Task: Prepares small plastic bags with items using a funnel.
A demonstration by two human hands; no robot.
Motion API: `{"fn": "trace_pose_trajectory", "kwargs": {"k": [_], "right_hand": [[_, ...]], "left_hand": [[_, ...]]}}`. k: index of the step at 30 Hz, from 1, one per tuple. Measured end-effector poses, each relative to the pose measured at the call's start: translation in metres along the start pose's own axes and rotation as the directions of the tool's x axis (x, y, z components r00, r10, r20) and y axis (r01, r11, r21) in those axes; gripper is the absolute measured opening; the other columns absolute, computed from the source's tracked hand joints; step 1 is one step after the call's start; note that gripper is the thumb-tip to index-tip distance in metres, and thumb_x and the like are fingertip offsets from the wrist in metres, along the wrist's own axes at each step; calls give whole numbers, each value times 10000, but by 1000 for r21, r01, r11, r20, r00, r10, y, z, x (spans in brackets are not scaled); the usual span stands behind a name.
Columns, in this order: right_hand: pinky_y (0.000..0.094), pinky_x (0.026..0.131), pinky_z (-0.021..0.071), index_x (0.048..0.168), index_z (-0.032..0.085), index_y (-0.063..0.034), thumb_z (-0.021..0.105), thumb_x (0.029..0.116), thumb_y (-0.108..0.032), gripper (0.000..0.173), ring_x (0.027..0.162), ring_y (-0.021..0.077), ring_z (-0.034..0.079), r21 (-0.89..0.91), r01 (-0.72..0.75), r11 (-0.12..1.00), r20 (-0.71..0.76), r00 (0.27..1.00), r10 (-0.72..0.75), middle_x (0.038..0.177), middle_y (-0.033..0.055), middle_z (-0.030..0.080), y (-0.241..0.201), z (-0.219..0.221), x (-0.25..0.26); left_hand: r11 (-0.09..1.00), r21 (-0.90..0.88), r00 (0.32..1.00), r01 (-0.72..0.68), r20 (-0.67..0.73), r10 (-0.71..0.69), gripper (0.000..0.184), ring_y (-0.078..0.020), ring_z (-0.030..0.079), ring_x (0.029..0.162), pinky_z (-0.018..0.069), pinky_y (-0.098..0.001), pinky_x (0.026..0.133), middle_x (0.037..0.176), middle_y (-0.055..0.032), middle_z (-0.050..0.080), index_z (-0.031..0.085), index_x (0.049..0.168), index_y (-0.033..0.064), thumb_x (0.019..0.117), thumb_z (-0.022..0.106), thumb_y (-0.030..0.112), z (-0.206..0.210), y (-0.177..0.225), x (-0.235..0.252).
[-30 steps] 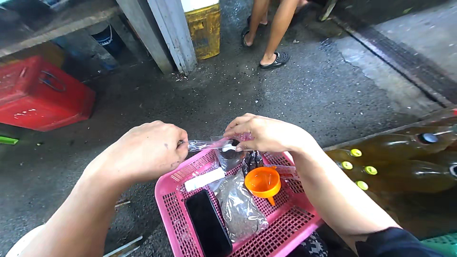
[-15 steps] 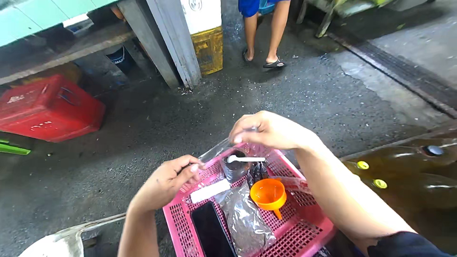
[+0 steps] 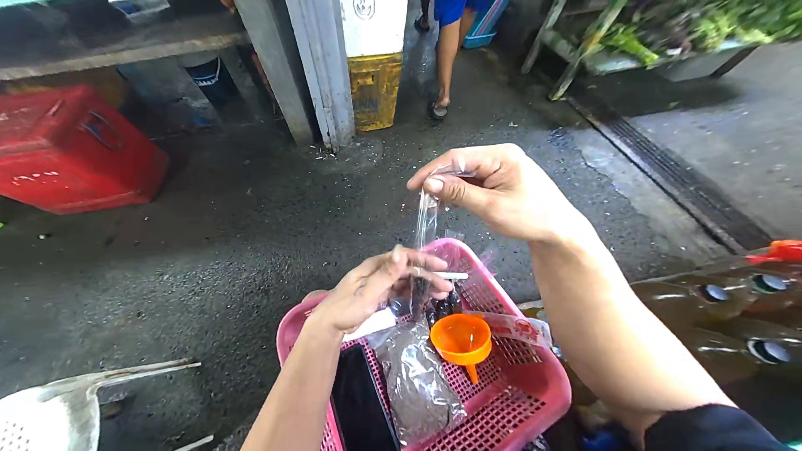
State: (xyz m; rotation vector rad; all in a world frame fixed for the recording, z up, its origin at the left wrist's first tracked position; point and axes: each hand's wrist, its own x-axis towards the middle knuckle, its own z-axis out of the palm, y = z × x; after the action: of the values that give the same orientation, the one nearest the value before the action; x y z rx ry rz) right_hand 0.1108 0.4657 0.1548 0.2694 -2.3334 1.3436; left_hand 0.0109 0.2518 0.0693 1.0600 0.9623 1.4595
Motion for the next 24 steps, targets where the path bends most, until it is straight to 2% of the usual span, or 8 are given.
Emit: {"fn": "trace_pose_trajectory", "kwargs": {"k": [2,5,8,11,13,17,21,24], "right_hand": [[194,663,597,1102,736,-55,601,1030,-127,170,729,51,681,-8,-34,999,-106,994,33,875,-24,732,5,6,-6],[226,669,604,1169,701,-50,677,978,-151,217,720,74,682,62,-99,993,-279,954,113,866,-15,722,26,16,-22],[227,728,572,1370,576,-68,746,909,-457,627,821,72,662,188,-102,977,-258,954,149,1025,-16,713,54,22,-46],[225,747,561,1347,606,-120,719,836,-667,757,879,53,651,251,-150,956,-146,971,191,1073,-51,707,59,38,-61],[214,762,570,1266,687,-146,739,848,-616,630,879,30,660,276,-183,944,-55,977,206,1037,-68,727,50,51,-68],[163,703,538,1084,755,-102,723,968,-282,216,810,-4,624,348,-145,926,53,989,135,953,-49,699,43,68,-72],[149,660,546,1001,741,-83,691,987,-181,111,730,-20,638,374,-177,911,30,984,178,848,-63,717,50,70,-75],[136,576,510,941,736,-100,716,939,-130,36,627,-28,595,414,-202,887,-27,972,234,721,-79,671,54,67,-77]], "left_hand": [[998,54,997,-42,-60,45,465,-155,697,1022,561,-339,945,1085,-70,737,622,1277,-10,1089,456,382,6,-3,6],[991,114,980,-76,-177,95,276,-114,692,838,592,-329,845,868,2,703,661,1116,19,1088,427,162,13,-22,6],[990,128,968,-59,-235,88,284,-93,663,765,598,-332,833,790,43,641,651,1045,51,1102,397,164,14,-39,-3],[989,100,978,-111,-168,127,312,-35,617,759,566,-257,781,792,82,588,631,1016,85,1120,382,241,14,-43,-9],[985,104,979,-135,-142,149,328,-17,594,760,545,-233,760,803,84,574,616,994,103,1121,386,298,15,-41,-9],[973,200,972,-113,-181,150,392,37,574,761,520,-177,728,818,110,581,635,1073,109,1103,396,418,15,-44,-12],[979,186,978,-84,-175,117,399,15,533,708,495,-204,719,722,110,501,597,935,143,1113,365,414,9,-51,-11],[973,221,978,-74,-174,114,415,9,507,683,478,-206,695,701,106,463,553,871,149,1121,325,389,9,-51,-9]]}}
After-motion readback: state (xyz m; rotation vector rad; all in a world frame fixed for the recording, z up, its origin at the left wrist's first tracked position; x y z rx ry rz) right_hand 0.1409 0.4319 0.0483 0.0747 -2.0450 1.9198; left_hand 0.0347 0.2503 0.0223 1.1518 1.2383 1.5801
